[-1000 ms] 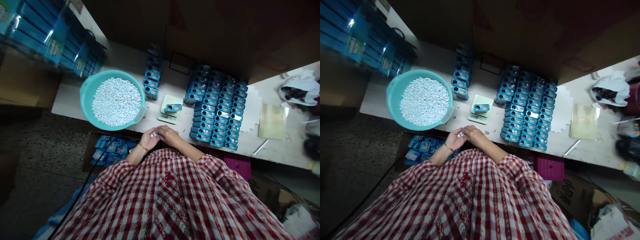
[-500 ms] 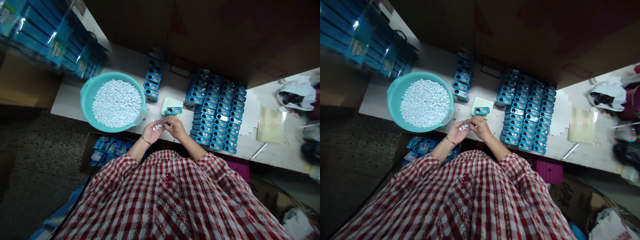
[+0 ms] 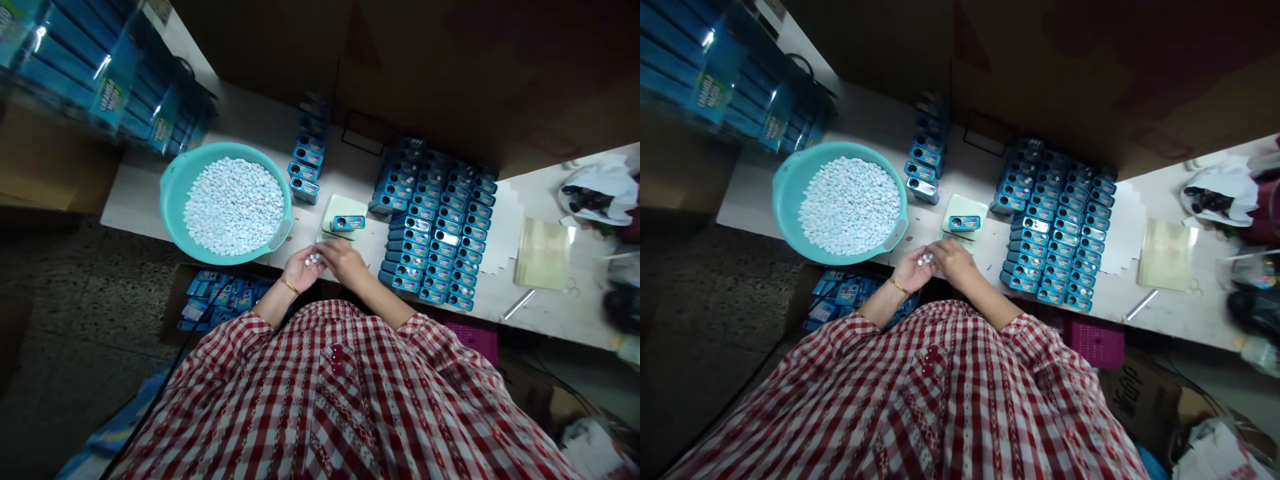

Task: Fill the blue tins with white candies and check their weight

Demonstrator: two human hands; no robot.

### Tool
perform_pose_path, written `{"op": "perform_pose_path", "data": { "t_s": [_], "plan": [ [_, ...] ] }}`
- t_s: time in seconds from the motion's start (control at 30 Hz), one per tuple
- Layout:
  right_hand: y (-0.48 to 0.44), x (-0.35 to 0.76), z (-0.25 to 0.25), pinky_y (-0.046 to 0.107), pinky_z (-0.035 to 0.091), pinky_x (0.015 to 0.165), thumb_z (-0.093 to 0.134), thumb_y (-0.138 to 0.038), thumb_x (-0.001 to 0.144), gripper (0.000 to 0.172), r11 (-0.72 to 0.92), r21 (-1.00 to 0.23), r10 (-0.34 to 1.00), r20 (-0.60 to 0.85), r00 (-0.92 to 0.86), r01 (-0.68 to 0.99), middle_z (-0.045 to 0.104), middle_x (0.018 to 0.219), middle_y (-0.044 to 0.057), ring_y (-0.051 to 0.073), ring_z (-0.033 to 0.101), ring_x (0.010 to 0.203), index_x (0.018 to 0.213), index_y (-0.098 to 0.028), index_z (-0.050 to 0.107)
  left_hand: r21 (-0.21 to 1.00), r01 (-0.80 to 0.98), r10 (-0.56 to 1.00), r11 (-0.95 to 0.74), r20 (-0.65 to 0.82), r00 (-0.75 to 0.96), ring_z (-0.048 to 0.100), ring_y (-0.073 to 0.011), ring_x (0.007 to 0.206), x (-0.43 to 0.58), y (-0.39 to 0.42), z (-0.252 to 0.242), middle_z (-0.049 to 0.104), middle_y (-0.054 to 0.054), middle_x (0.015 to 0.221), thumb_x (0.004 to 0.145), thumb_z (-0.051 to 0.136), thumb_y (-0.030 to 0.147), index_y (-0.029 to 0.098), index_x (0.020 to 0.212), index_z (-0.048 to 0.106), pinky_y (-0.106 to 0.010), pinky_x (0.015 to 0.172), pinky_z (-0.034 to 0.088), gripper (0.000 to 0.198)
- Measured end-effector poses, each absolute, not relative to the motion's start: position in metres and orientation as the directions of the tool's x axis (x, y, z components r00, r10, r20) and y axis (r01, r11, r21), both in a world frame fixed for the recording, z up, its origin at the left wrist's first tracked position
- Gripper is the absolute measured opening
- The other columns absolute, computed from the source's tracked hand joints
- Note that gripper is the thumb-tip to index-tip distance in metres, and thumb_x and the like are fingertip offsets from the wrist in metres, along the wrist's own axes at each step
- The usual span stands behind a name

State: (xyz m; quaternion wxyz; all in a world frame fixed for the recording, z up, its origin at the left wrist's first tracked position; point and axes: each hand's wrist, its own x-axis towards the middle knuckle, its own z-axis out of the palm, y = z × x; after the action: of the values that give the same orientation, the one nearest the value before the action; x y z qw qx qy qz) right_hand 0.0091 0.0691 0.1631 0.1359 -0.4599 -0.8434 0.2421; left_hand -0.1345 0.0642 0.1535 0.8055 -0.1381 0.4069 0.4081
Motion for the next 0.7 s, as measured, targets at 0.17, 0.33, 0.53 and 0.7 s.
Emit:
{"op": "perform_pose_path", "data": {
  "t_s": [0.17, 0.33, 0.53, 0.7],
  "plan": [
    [0.032, -0.003, 0.159, 0.034, 0.049, 0.077, 0.047, -0.011, 0.086, 0.022, 0.536, -0.519, 0.764, -0.039, -0.644, 0.666, 0.062, 0.099, 0.013, 0.022, 0.054, 0.091, 0.102, -0.012, 0.062, 0.045, -0.719, 0.456, 0.693, -0.801, 0.389, 0.062, -0.0117, 0.069, -0.137, 0.039, 0.146, 0.067, -0.01, 0.078, 0.092, 0.033, 0.017, 0.005, 0.089, 0.065, -0.022, 0.068, 0.05, 0.034],
    [0.03, 0.008, 0.152, 0.029, 0.05, 0.071, 0.049, -0.019, 0.087, 0.017, 0.495, -0.588, 0.797, 0.014, -0.604, 0.639, 0.064, 0.092, 0.009, 0.018, 0.057, 0.085, 0.097, -0.014, 0.063, 0.033, -0.737, 0.484, 0.675, -0.773, 0.409, 0.061, -0.0117, 0.065, -0.14, 0.029, 0.14, 0.066, -0.008, 0.071, 0.088, 0.038, 0.013, 0.004, 0.092, 0.064, -0.024, 0.071, 0.05, 0.029],
    [0.079, 0.029, 0.156, 0.028, 0.049, 0.075, 0.046, -0.019, 0.088, 0.018, 0.342, -0.659, 0.928, 0.122, -0.353, 0.67, 0.064, 0.089, 0.007, 0.015, 0.058, 0.081, 0.097, -0.016, 0.061, 0.083, -0.693, 0.492, 0.717, -0.764, 0.418, 0.064, -0.0205, 0.094, -0.144, 0.036, 0.147, 0.069, -0.013, 0.093, 0.088, 0.039, 0.017, 0.007, 0.091, 0.064, -0.032, 0.087, 0.048, 0.027],
    [0.116, 0.041, 0.152, 0.032, 0.049, 0.08, 0.051, -0.021, 0.085, 0.019, 0.318, -0.663, 0.947, 0.19, -0.259, 0.678, 0.065, 0.093, 0.009, 0.018, 0.059, 0.087, 0.099, -0.017, 0.063, 0.11, -0.696, 0.499, 0.71, -0.775, 0.387, 0.064, -0.0206, 0.099, -0.145, 0.038, 0.152, 0.068, -0.014, 0.1, 0.088, 0.039, 0.017, 0.007, 0.091, 0.065, -0.031, 0.087, 0.049, 0.028]
  ]
}}
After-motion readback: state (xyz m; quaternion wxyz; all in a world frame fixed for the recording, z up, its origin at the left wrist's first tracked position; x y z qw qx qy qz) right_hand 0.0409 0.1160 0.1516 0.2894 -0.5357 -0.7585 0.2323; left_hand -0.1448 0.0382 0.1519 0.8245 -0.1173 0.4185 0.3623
